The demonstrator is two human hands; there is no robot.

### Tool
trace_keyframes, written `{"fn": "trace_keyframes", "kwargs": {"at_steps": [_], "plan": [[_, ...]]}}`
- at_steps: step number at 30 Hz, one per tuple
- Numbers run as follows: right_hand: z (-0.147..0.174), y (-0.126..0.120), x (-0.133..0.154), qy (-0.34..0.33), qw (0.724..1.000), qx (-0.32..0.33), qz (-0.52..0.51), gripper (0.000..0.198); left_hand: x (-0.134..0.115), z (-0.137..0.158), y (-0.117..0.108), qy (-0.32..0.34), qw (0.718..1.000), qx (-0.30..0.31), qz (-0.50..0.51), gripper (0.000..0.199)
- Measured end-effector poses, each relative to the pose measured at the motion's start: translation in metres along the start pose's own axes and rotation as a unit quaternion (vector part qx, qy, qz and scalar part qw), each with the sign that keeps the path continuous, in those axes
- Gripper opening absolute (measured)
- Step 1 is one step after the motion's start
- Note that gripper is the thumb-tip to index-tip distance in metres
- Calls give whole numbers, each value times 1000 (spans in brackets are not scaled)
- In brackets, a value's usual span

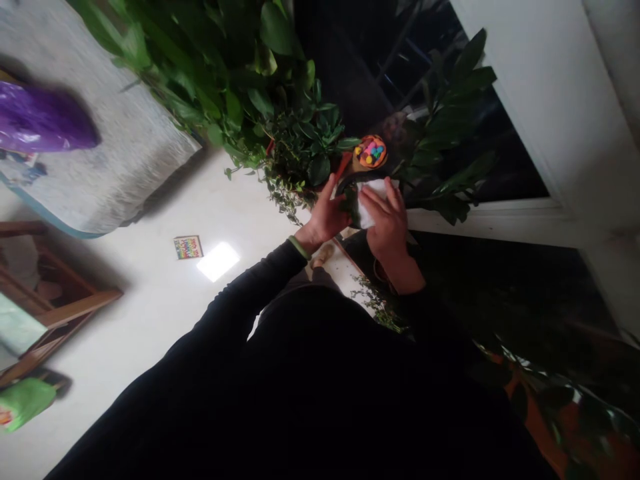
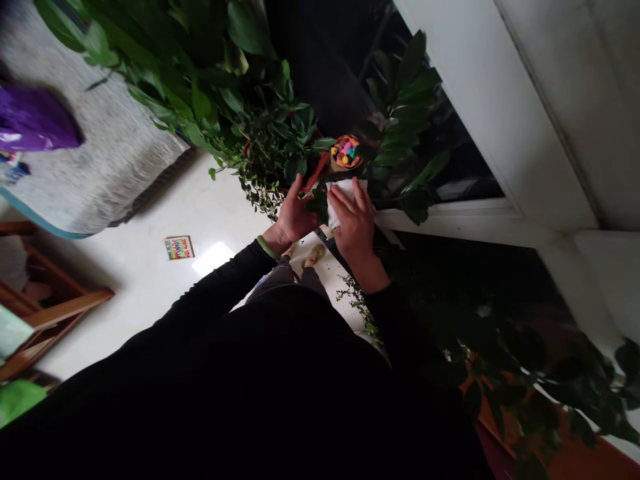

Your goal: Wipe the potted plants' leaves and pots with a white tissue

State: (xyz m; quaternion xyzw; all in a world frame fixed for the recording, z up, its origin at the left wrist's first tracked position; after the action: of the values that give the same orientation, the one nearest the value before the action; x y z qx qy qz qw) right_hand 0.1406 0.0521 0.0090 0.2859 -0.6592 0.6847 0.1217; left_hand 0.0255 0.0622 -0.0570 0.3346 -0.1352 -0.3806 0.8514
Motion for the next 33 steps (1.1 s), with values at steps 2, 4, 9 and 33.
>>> {"fn": "trace_keyframes", "kwargs": {"at_steps": [2, 4, 9, 33], "plan": [[-13, 6, -2, 9, 1000, 14, 10, 73, 1, 1, 2, 8, 1000, 4, -15, 66], [-25, 4, 2, 4, 1000, 10, 4, 74, 1, 0, 3, 19, 999, 9, -27, 65], [-10, -41, 9, 31, 988, -139, -60, 68, -5, -2, 6, 45, 998, 44, 2, 52], [45, 29, -9, 58, 998, 15, -7, 93, 1, -2, 3, 92, 995, 34, 24, 57]]}}
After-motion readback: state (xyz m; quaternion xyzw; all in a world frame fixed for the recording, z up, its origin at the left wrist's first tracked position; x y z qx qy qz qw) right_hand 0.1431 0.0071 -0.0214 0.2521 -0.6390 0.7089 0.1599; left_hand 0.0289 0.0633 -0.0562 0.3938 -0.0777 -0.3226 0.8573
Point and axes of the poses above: each hand's wrist, its own z-axis away from the middle knuckle, its own y-axis out of the palm, x = y × z, the point moved 8 cm from there along -z, towards the middle knuckle, and after that the axes turned 3 degrees about z, right-handed, at the moved point
